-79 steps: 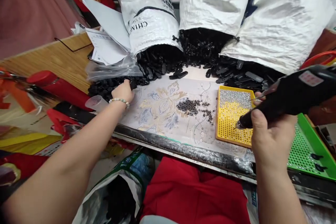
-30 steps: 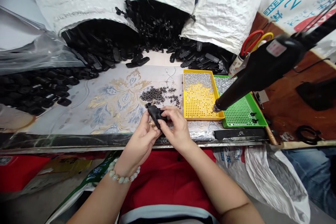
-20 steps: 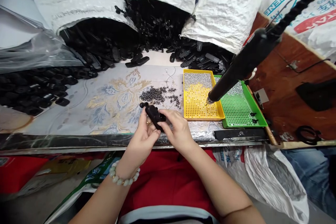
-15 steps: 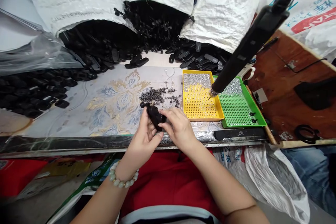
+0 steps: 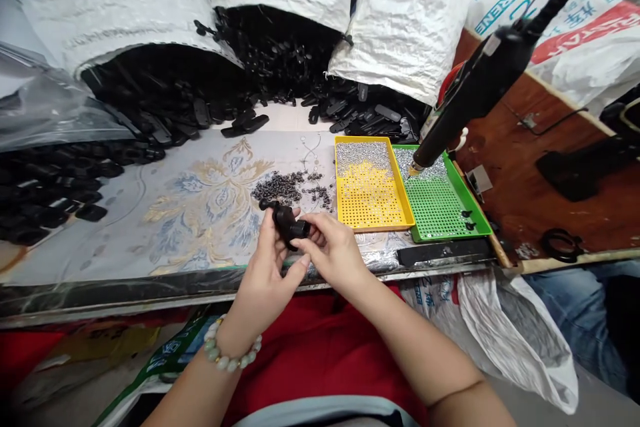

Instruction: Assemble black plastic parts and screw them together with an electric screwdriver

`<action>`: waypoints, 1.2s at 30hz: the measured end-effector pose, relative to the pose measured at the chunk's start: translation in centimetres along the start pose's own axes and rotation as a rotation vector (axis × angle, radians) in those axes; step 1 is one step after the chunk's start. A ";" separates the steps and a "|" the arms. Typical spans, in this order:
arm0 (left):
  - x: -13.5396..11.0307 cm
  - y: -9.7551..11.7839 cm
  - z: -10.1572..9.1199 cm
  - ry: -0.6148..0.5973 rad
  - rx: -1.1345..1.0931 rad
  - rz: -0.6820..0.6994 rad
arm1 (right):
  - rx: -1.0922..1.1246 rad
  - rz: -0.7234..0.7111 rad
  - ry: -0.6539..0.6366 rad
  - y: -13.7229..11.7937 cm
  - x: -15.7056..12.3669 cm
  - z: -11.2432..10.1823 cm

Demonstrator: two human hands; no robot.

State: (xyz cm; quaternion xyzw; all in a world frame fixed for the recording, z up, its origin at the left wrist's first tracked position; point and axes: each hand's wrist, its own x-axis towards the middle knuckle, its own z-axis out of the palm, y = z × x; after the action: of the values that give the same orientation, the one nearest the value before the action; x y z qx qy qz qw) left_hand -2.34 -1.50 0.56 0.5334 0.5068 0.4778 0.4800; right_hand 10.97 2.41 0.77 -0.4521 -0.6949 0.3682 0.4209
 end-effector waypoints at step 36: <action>2.4 0.4 1.7 -0.183 -0.447 -0.432 | -0.071 -0.216 0.595 -2.7 6.6 -11.6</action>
State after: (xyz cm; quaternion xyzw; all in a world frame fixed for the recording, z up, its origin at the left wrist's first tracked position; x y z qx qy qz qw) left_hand -0.53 0.81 0.91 0.3356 0.4456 0.4143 0.7191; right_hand 19.24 9.22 9.23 -0.4779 -0.5979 0.1484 0.6262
